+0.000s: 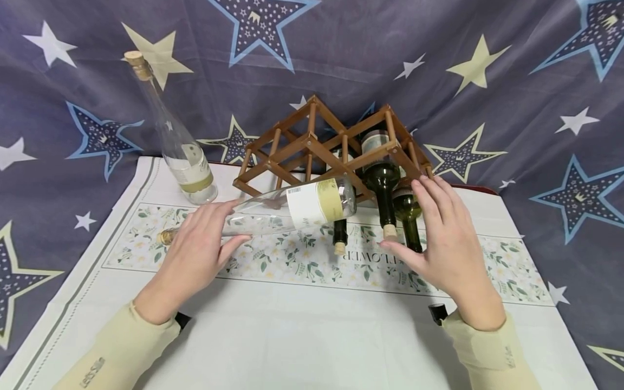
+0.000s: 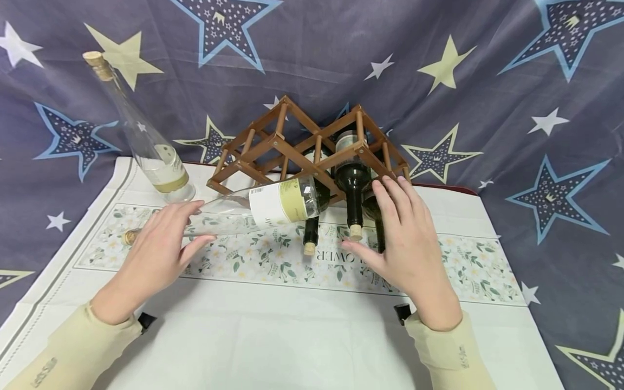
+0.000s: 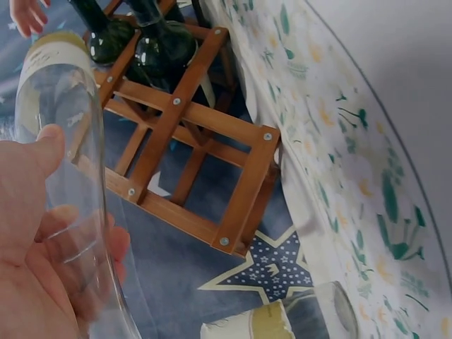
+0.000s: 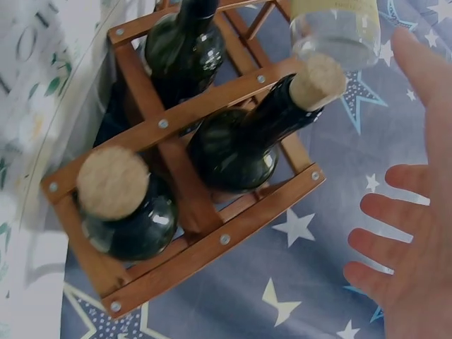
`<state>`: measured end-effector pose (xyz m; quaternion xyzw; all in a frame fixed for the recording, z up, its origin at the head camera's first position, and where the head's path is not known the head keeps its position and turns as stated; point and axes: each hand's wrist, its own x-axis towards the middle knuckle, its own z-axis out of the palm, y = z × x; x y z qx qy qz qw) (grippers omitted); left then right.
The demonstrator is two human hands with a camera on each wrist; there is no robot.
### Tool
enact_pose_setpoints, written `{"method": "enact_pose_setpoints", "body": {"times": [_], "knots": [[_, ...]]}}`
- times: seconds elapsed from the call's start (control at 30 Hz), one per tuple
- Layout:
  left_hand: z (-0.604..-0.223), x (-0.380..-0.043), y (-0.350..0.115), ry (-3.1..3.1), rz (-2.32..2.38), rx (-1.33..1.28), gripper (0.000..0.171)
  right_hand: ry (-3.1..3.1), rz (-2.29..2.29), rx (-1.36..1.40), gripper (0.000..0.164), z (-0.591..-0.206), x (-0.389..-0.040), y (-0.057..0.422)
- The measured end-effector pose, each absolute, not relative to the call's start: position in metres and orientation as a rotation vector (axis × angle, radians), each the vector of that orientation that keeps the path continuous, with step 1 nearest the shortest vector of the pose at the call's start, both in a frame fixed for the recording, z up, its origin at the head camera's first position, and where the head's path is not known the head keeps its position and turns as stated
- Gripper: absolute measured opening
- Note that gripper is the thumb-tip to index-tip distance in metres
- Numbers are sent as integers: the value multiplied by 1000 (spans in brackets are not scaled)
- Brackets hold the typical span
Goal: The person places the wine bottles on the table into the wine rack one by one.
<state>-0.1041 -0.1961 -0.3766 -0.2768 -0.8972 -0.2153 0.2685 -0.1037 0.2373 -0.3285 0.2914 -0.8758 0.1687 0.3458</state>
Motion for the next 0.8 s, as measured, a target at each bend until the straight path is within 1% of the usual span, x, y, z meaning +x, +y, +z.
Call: {"method": "enact_pose_setpoints", "body": {"times": [0.27, 0.53, 0.8], "knots": [[-384, -99, -206, -2453, -564, -710, 76, -2321, 455, 699, 107, -337, -102, 254], [-390, -93, -216, -2513, -578, -657, 64, -2380, 428, 651, 110, -344, -99, 268], [-396, -88, -223, -2550, -579, -611, 66, -2428, 420, 604, 112, -354, -96, 284]]}}
